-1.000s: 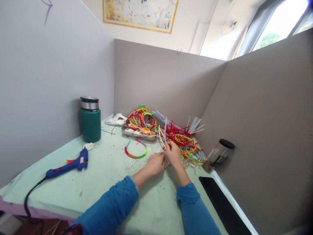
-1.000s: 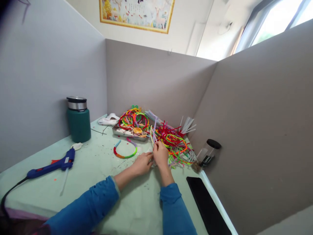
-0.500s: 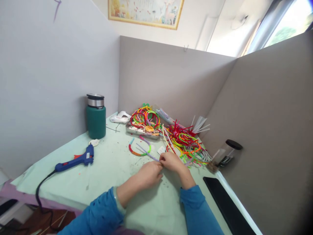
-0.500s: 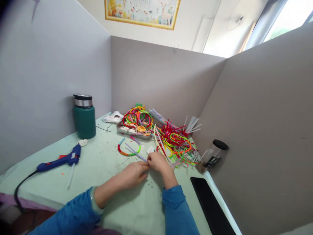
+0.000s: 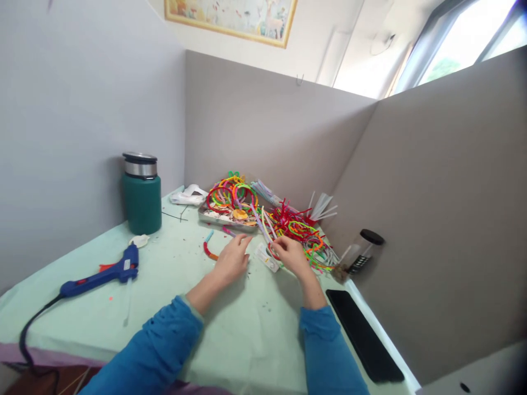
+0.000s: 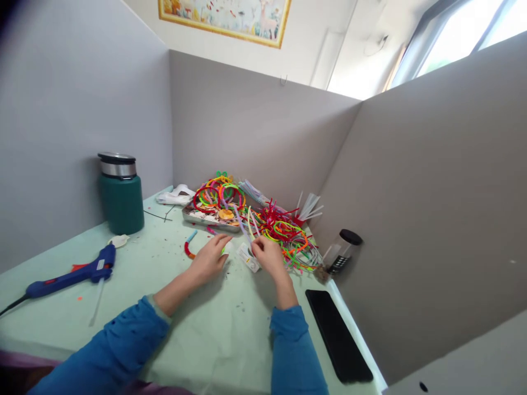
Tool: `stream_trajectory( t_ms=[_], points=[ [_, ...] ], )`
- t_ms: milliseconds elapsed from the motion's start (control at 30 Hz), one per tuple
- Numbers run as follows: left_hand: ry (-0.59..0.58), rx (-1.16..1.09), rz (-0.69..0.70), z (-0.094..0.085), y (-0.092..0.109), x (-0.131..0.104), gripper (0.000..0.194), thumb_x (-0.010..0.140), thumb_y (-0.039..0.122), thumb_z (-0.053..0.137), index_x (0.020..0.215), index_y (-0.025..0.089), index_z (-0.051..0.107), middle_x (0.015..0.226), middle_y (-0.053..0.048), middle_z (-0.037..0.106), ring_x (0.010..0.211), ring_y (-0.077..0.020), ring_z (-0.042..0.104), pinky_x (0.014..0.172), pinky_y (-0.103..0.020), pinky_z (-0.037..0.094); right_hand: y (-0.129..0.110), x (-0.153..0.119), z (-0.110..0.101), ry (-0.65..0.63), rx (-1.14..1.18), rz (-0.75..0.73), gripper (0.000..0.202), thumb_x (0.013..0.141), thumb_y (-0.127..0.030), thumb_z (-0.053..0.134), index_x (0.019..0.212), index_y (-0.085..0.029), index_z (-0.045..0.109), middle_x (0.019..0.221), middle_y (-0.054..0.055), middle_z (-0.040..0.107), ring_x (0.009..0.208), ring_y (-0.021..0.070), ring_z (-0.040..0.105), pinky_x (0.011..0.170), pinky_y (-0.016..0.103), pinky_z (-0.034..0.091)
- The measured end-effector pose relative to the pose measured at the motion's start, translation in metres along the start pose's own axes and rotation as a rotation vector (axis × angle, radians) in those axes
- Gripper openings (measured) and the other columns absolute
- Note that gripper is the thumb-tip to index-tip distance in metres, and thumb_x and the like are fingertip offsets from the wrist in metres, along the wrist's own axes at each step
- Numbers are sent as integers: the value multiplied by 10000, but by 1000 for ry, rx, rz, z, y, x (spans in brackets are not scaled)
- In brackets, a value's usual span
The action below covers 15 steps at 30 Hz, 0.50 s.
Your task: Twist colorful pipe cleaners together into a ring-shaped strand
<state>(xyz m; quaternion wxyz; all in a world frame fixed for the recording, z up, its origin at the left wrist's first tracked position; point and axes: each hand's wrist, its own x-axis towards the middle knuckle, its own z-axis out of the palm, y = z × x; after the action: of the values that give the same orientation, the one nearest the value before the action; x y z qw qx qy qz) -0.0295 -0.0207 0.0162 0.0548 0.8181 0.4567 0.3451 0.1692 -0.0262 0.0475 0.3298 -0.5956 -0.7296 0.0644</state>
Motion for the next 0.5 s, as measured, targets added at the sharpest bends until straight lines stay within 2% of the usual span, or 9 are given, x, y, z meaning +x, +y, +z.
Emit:
stream_trajectory(
  t_ms=[100, 233, 300, 433, 500],
  points=[
    [-56, -4, -3, 6, -4, -3, 455, 776, 137, 474, 1230, 138, 503, 1268, -125, 493, 1163, -227, 457, 988, -344, 376, 15, 2, -1, 136, -126, 106, 281, 862, -333, 416, 868, -183, 654, 794, 36, 665, 715, 153, 566, 635, 230, 351],
    [-154, 45, -3, 6, -4, -5, 352, 784, 160, 471, 1113, 137, 594, 1136, -125, 584, 1079, -241, 500, 938, -362, 394, 28, 2, 6, 240, -388, 230, 255, 851, -312, 467, 933, -166, 660, 963, 104, 652, 902, 196, 555, 759, 268, 351],
    [-194, 69, 7, 5, -3, -5, 313, 786, 166, 467, 1052, 139, 628, 1068, -124, 616, 1033, -243, 517, 907, -366, 400, 30, 2, 12, 211, -431, 233, 255, 857, -313, 469, 965, -182, 660, 1003, 105, 647, 940, 197, 552, 781, 271, 351],
    [-225, 86, 10, 4, 0, -4, 278, 788, 172, 467, 991, 154, 657, 1001, -115, 639, 994, -235, 524, 886, -353, 392, 28, 2, 25, 13, -437, 309, 248, 853, -330, 472, 920, -203, 675, 929, 94, 671, 856, 193, 602, 703, 265, 376],
    [-244, 95, 8, 3, 0, -4, 262, 792, 184, 467, 959, 163, 667, 971, -111, 646, 971, -233, 530, 870, -351, 394, 28, 2, 29, -28, -439, 334, 221, 834, -303, 491, 882, -194, 677, 904, 101, 674, 839, 202, 614, 682, 267, 381]
  ],
)
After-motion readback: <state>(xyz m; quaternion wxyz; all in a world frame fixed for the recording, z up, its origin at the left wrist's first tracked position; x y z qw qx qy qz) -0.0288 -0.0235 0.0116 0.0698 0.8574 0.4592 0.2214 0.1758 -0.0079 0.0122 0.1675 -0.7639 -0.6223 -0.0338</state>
